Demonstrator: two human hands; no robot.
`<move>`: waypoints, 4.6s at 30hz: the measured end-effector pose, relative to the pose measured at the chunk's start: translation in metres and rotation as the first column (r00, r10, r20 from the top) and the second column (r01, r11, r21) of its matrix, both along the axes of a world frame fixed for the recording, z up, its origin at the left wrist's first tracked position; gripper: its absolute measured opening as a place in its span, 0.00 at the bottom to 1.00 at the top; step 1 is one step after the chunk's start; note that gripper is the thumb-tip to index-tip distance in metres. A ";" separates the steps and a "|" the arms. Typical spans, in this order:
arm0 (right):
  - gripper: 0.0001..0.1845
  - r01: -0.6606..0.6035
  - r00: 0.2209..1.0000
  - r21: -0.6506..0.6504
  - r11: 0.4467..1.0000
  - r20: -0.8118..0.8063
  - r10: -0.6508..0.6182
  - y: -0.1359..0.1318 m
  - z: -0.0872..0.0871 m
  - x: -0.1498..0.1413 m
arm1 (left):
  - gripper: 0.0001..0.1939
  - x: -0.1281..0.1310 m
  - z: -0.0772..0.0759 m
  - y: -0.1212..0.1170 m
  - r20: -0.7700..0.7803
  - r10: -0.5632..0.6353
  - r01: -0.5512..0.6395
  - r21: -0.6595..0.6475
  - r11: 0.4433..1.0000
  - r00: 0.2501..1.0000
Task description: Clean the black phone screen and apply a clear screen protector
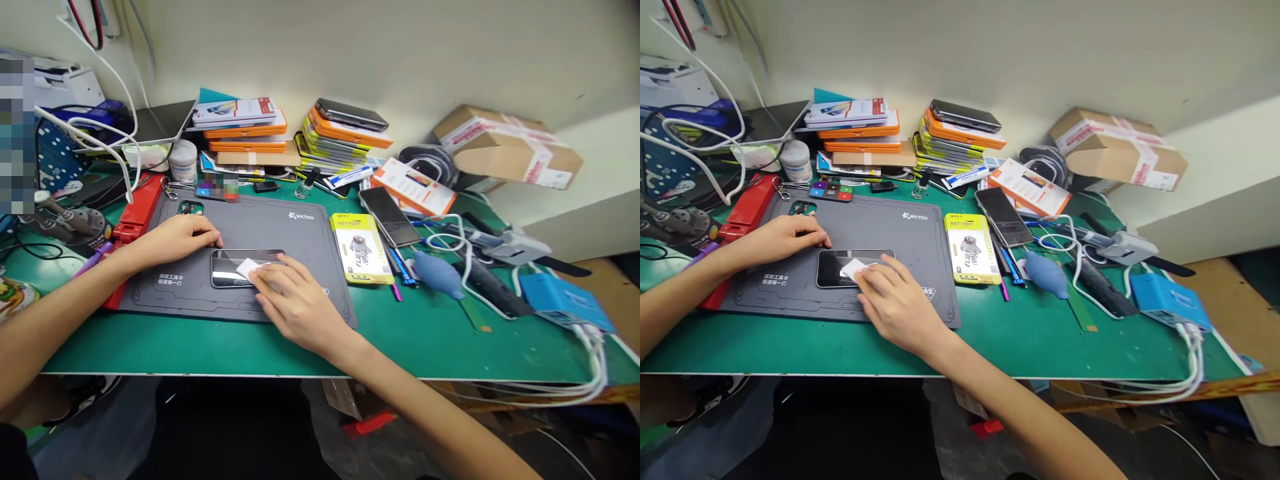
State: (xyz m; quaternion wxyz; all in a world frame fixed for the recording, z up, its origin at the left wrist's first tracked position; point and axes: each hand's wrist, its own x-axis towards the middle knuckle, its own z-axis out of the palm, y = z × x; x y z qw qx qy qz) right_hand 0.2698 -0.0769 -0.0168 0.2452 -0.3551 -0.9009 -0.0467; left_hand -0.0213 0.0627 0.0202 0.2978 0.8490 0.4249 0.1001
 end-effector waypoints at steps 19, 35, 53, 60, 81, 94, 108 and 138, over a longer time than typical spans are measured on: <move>0.20 -0.113 0.990 -0.104 0.988 0.071 0.121 0.036 0.011 -0.047 | 0.22 -0.003 -0.013 0.001 0.062 -0.037 0.036 0.011 0.999 0.997; 0.21 0.033 0.999 0.016 0.999 0.010 -0.033 0.008 -0.004 0.027 | 0.22 0.002 -0.012 -0.002 0.046 -0.011 0.010 0.013 1.000 0.999; 0.26 0.082 0.997 0.028 0.996 0.007 -0.083 -0.006 -0.008 0.050 | 0.23 0.005 -0.008 -0.002 0.007 -0.001 0.001 0.019 1.000 1.000; 0.21 0.071 0.997 0.066 0.995 0.033 -0.073 0.008 -0.005 0.023 | 0.22 0.005 -0.006 -0.003 0.003 -0.009 0.009 0.033 0.999 1.000; 0.25 0.101 0.995 0.027 0.994 0.012 -0.102 -0.004 -0.005 0.042 | 0.22 0.005 -0.006 -0.004 -0.011 -0.015 0.016 0.033 0.999 1.000; 0.19 0.048 0.999 0.050 0.998 0.008 -0.048 0.005 0.001 0.024 | 0.22 0.005 -0.005 -0.003 -0.024 -0.029 0.030 0.041 0.999 0.999; 0.21 0.071 0.997 0.052 0.996 -0.018 -0.070 0.012 -0.004 0.026 | 0.21 0.005 -0.008 -0.003 -0.015 -0.024 0.025 0.059 0.998 1.000; 0.21 -0.012 1.000 -0.159 0.987 0.017 0.015 0.051 0.008 -0.035 | 0.16 -0.003 -0.005 0.002 -0.018 -0.070 0.070 0.012 0.997 0.997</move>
